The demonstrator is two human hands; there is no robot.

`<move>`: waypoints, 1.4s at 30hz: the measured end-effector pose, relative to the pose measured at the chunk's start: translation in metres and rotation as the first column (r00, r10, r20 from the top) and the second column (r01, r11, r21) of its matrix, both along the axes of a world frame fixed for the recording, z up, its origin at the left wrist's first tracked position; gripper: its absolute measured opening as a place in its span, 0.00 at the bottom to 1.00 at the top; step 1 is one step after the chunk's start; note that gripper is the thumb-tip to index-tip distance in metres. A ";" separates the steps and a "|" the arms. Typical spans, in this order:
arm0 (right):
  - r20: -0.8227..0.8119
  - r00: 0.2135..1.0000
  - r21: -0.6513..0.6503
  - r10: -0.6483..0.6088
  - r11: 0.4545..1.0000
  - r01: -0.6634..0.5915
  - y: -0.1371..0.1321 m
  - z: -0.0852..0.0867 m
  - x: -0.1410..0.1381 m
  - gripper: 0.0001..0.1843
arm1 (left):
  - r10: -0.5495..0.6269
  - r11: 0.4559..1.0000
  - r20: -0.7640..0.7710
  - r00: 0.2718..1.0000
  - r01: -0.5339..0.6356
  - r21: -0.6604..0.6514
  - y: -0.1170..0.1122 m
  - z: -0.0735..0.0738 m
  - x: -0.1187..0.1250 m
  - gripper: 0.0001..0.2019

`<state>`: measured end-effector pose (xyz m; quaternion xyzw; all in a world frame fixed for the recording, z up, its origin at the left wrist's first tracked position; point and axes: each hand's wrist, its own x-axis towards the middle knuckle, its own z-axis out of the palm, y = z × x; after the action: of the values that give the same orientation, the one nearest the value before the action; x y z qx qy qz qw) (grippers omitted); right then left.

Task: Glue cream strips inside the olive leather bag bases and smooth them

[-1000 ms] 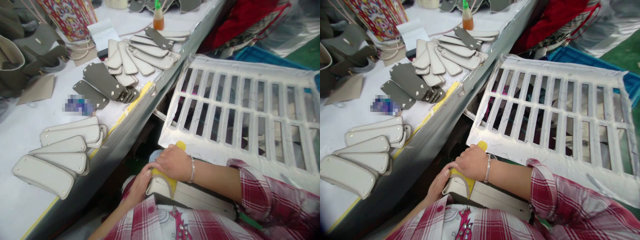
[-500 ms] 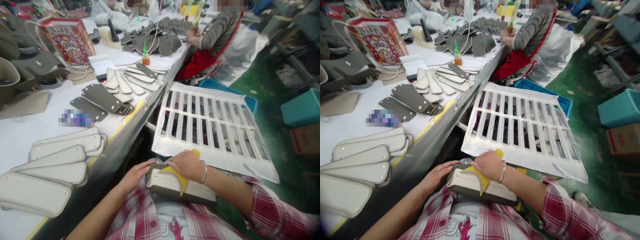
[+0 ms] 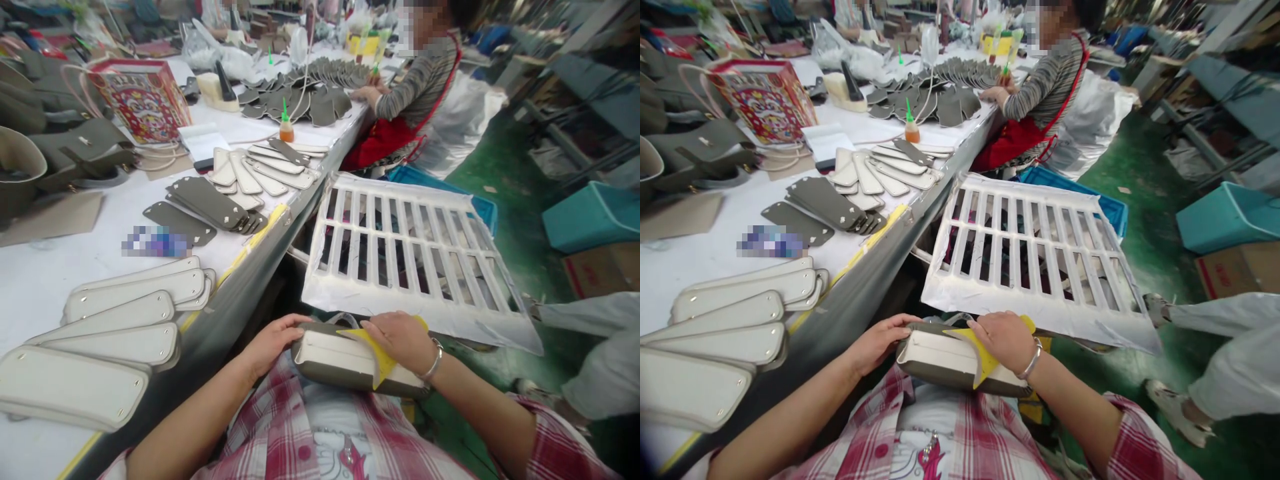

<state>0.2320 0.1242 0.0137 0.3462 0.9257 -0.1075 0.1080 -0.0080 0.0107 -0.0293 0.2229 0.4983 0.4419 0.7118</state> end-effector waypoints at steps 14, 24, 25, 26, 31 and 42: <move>-0.004 0.996 0.057 0.086 0.995 -0.086 0.006 -0.002 -0.005 0.25 | -0.002 0.999 -0.222 0.975 -0.009 -0.046 0.015 0.008 0.015 0.12; 0.084 0.965 0.142 0.247 0.956 -0.257 0.000 0.031 -0.056 0.29 | 0.006 0.997 0.267 0.964 -0.026 0.072 -0.006 0.000 -0.001 0.21; 0.101 0.963 0.151 0.251 0.953 -0.264 0.000 0.032 -0.059 0.29 | 0.011 0.996 0.258 0.966 -0.032 0.078 -0.008 -0.002 -0.003 0.21; 0.116 0.960 0.158 0.256 0.949 -0.272 0.000 0.033 -0.062 0.29 | 0.012 0.997 0.242 0.970 -0.032 0.077 -0.010 -0.004 -0.003 0.21; 0.175 0.949 0.152 0.262 0.945 -0.289 -0.003 0.036 -0.065 0.25 | -0.012 1.000 0.154 0.988 0.009 0.025 -0.007 -0.008 -0.008 0.19; 0.041 0.993 -0.356 0.115 0.930 -0.093 -0.022 0.057 -0.020 0.09 | -0.095 0.983 -0.335 0.937 0.140 0.115 0.004 0.009 -0.010 0.13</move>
<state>0.2124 0.1026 0.0710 0.2749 0.9046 -0.2553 0.2023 -0.0182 0.0145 -0.0199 0.3711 0.5641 0.3884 0.6271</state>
